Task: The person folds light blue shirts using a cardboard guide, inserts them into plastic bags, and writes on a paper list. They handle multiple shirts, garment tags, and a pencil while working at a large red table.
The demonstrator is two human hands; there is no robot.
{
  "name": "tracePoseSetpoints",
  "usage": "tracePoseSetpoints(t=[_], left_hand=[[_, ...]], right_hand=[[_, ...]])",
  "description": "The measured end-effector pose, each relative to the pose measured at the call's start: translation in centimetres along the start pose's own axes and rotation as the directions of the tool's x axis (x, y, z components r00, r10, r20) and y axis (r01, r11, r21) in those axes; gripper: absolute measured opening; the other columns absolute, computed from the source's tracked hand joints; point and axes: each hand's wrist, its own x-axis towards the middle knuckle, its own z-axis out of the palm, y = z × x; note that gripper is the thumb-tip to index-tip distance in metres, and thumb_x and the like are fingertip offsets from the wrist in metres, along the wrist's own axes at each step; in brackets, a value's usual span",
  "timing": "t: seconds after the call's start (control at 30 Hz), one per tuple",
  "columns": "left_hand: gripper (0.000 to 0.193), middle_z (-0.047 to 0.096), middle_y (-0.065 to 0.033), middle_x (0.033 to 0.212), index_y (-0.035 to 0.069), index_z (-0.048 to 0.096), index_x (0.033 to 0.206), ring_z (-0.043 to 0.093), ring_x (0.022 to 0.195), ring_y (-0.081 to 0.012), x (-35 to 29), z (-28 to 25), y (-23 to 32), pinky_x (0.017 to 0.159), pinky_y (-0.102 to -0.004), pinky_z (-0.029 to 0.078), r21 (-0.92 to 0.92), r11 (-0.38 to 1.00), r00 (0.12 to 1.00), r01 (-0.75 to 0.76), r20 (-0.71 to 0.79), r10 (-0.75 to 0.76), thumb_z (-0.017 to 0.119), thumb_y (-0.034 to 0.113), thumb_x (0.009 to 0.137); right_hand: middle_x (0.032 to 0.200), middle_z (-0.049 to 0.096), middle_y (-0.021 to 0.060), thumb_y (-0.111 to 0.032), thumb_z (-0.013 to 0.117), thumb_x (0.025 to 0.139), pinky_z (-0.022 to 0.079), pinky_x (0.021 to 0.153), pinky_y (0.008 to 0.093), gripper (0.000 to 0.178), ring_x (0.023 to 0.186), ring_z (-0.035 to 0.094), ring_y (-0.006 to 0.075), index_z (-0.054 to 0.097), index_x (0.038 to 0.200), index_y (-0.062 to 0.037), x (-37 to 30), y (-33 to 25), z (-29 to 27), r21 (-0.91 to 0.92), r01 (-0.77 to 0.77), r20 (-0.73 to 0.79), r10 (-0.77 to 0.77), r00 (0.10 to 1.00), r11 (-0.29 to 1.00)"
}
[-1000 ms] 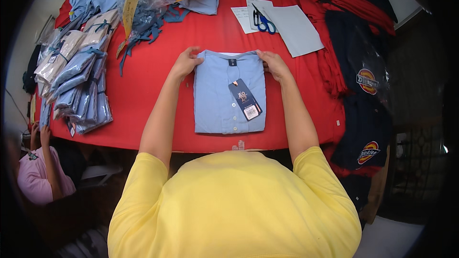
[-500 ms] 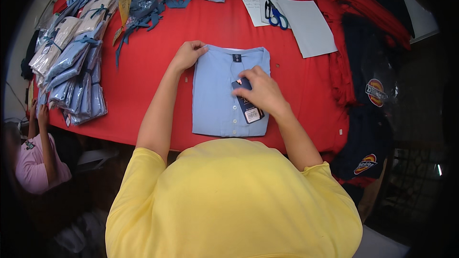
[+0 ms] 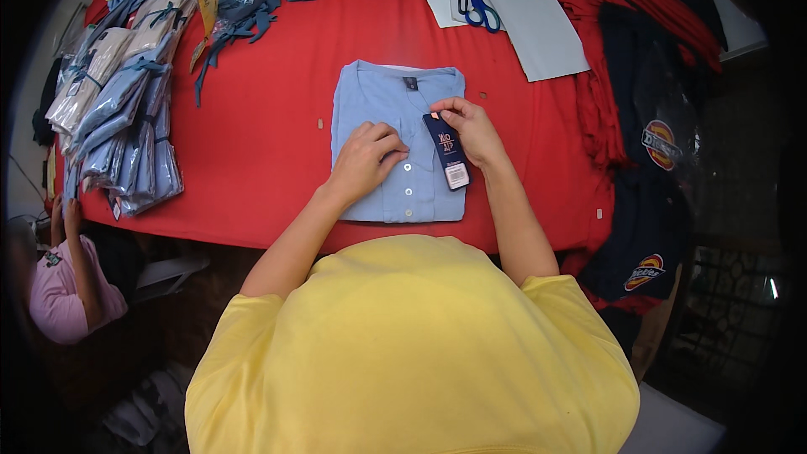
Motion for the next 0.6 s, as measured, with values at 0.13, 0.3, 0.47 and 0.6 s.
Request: tracePoseSetpoints(t=[0.13, 0.3, 0.47, 0.6], left_hand=[[0.011, 0.059, -0.003, 0.081, 0.004, 0.063, 0.093, 0.053, 0.078, -0.0155, 0.1, 0.1, -0.9, 0.072, -0.0285, 0.043, -0.39, 0.865, 0.948, 0.316, 0.104, -0.299, 0.065, 0.013, 0.086], [0.017, 0.054, 0.0046, 0.079, 0.001, 0.061, 0.091, 0.045, 0.074, -0.0043, -1.8, -3.3, -0.7, 0.066, -0.0214, 0.039, -0.664, 0.557, 0.865, 0.499, 0.343, -0.367, 0.059, 0.019, 0.094], [0.016, 0.057, -0.0008, 0.08, -0.001, 0.059, 0.093, 0.049, 0.075, -0.0088, -3.0, -3.1, 1.3, 0.07, -0.0242, 0.043, -0.525, 0.716, 0.886, 0.461, 0.229, -0.403, 0.061, 0.015, 0.092], [0.015, 0.064, -0.0065, 0.093, -0.001, 0.057, 0.093, 0.056, 0.08, -0.012, -2.7, -3.1, 2.4, 0.075, -0.0265, 0.045, -0.527, 0.729, 0.896, 0.436, 0.18, -0.406, 0.059, 0.014, 0.092]], right_hand=[[0.09, 0.064, 0.0032, -0.003, 0.049, 0.095, 0.048, 0.064, 0.0191, 0.017, 0.073, 0.058, 0.0064, 0.064, 0.102, 0.0006, -0.1, 0.5, 0.5, -0.164, 0.049, -0.039, -0.056, 0.998, 0.985], [0.091, 0.065, 0.0055, -0.004, 0.05, 0.094, 0.048, 0.067, 0.0216, 0.018, 0.075, 0.059, 0.0086, 0.065, 0.102, 0.0012, -0.2, 0.6, 0.7, -0.19, 0.061, -0.07, -0.075, 0.995, 0.98], [0.09, 0.064, 0.0049, -0.002, 0.054, 0.091, 0.048, 0.068, 0.0203, 0.016, 0.077, 0.059, 0.0081, 0.064, 0.103, 0.0021, -0.2, 0.3, 0.7, -0.123, 0.086, -0.093, -0.098, 0.991, 0.989], [0.088, 0.065, 0.0049, -0.004, 0.059, 0.089, 0.048, 0.067, 0.0218, 0.016, 0.076, 0.059, 0.0091, 0.064, 0.103, 0.0021, -0.5, -1.6, 0.6, -0.241, 0.132, -0.125, -0.166, 0.978, 0.961]])
